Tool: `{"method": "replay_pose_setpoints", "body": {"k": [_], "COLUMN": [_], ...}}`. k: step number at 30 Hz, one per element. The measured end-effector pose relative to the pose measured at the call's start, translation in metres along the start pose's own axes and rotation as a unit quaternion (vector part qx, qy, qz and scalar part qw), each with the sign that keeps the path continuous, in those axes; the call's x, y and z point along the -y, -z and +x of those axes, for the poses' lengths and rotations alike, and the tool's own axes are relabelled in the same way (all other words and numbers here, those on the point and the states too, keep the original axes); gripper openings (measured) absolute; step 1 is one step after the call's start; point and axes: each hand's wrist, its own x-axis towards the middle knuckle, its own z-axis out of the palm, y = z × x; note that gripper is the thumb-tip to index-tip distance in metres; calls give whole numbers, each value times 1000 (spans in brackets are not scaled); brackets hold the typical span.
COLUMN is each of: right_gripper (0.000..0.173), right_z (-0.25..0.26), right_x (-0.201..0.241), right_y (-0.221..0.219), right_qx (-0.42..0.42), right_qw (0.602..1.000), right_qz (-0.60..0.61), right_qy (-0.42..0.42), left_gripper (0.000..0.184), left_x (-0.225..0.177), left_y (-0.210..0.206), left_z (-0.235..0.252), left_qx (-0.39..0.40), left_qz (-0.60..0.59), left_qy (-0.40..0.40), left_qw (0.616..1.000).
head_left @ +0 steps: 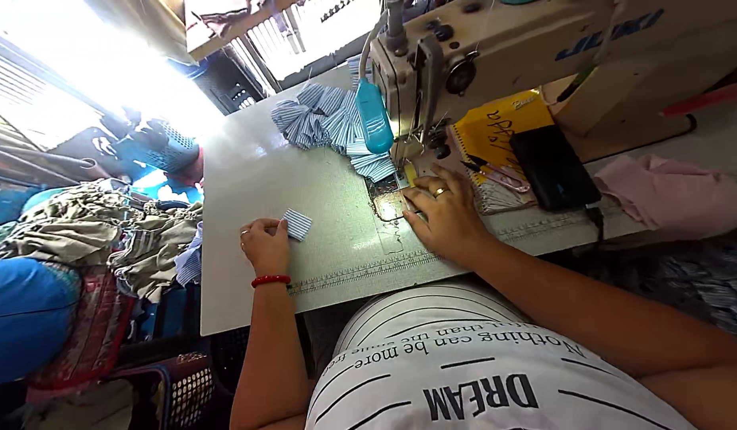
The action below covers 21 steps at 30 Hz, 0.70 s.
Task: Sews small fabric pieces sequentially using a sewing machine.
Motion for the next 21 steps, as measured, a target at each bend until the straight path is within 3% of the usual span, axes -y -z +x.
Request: {"method": "replay_pose_setpoints", "body": {"k": [3, 6, 9, 13, 17, 21], "right_gripper": [34, 29, 31, 35, 23, 9], "right_z": [-4, -9, -11, -6, -6, -7], "right_x": [3, 23, 47, 63, 69, 69], "right_y": [2, 9, 11, 12, 16, 16], "right_qx": [-50, -77, -101, -84, -36, -53], "right_qw": [997, 981, 956, 924, 873, 841], "right_qz": [54, 172, 270, 372, 482, 534], "right_qy": [18, 38, 57, 7, -64, -67], "left_gripper": [28, 35, 41, 41, 33, 15], "left_x": [-10, -37, -59, -73, -79, -80], "left_y": [-4, -11, -19, -31, -40, -46], "left_z": [-15, -47, -72, -92, -100, -101], "left_qx": [12, 94, 162, 207, 208, 174], "left_qz": [-180, -412, -534, -592, -635, -627], "left_qy": [-28, -47, -62, -94, -101, -127], "left_qw": [983, 905, 828, 773, 737, 748]}}
